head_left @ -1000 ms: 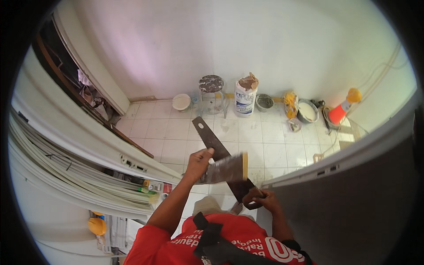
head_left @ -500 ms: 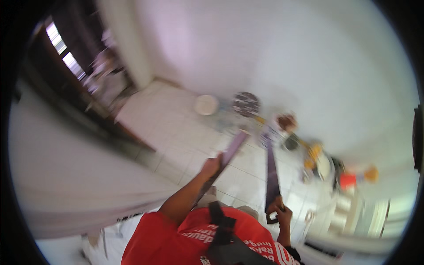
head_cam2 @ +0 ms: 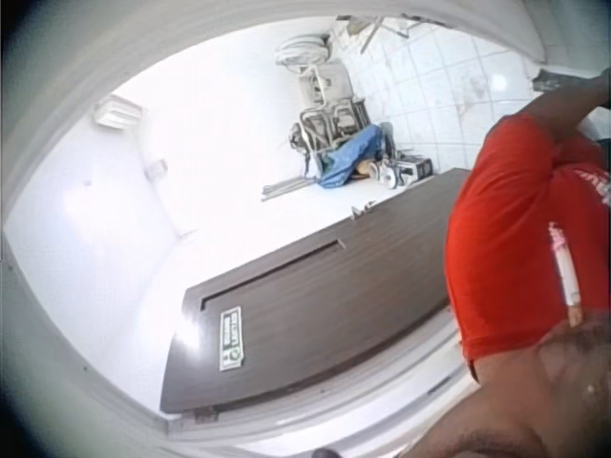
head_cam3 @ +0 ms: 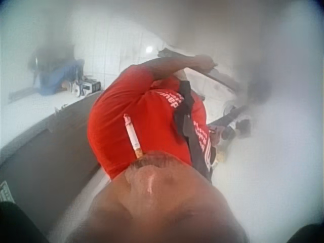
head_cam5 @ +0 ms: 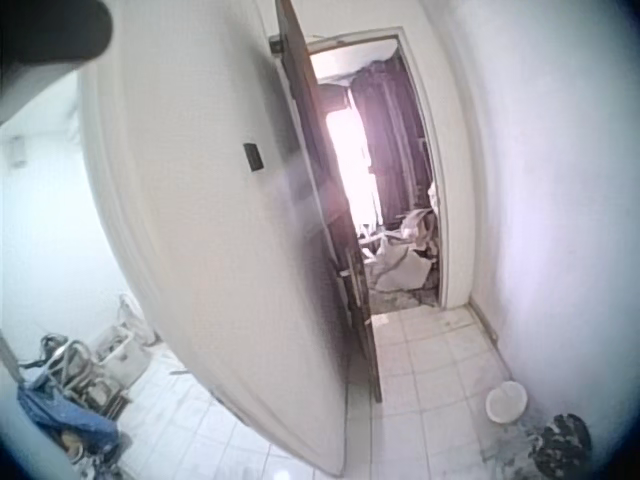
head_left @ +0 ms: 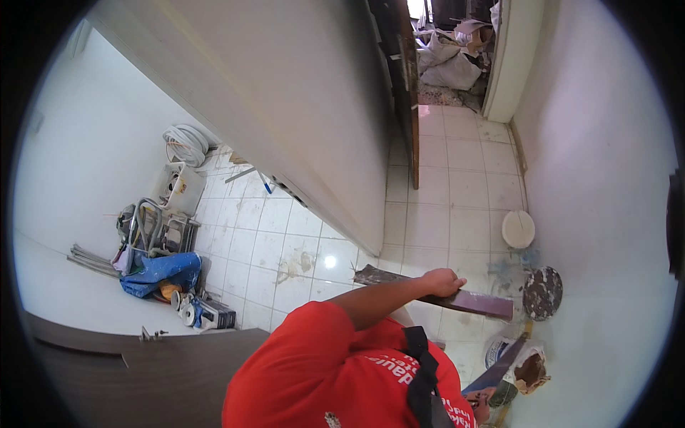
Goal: The person picks up a piece of wood from a pile of debris, carries it to a bucket, and saws the end of the wood by hand.
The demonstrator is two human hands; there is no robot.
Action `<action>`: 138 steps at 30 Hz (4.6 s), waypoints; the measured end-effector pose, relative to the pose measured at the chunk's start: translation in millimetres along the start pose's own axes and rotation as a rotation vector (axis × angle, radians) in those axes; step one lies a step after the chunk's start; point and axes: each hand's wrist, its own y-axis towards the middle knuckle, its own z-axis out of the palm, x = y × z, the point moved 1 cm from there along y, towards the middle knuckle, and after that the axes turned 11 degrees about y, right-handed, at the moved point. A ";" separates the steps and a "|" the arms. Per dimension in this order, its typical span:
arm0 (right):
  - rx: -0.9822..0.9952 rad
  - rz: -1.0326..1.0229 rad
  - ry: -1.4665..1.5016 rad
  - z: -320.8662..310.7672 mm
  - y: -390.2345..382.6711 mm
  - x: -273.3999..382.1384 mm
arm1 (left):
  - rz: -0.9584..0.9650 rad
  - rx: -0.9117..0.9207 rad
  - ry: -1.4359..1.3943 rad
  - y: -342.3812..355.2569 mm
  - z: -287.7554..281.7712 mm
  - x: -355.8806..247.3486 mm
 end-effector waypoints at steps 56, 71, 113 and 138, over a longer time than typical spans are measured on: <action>-0.525 0.336 0.902 141.6 75.9 219.9 | 0.447 0.152 0.552 539.5 205.5 -180.3; -0.747 0.194 0.733 194.5 22.3 230.3 | 1.001 0.425 0.683 519.8 321.7 -279.9; -0.726 -0.044 0.725 259.0 23.3 202.0 | 0.997 1.650 1.265 306.7 66.4 -137.6; -0.893 -0.028 0.408 272.5 69.4 224.2 | 0.999 0.100 1.107 498.4 350.9 -282.6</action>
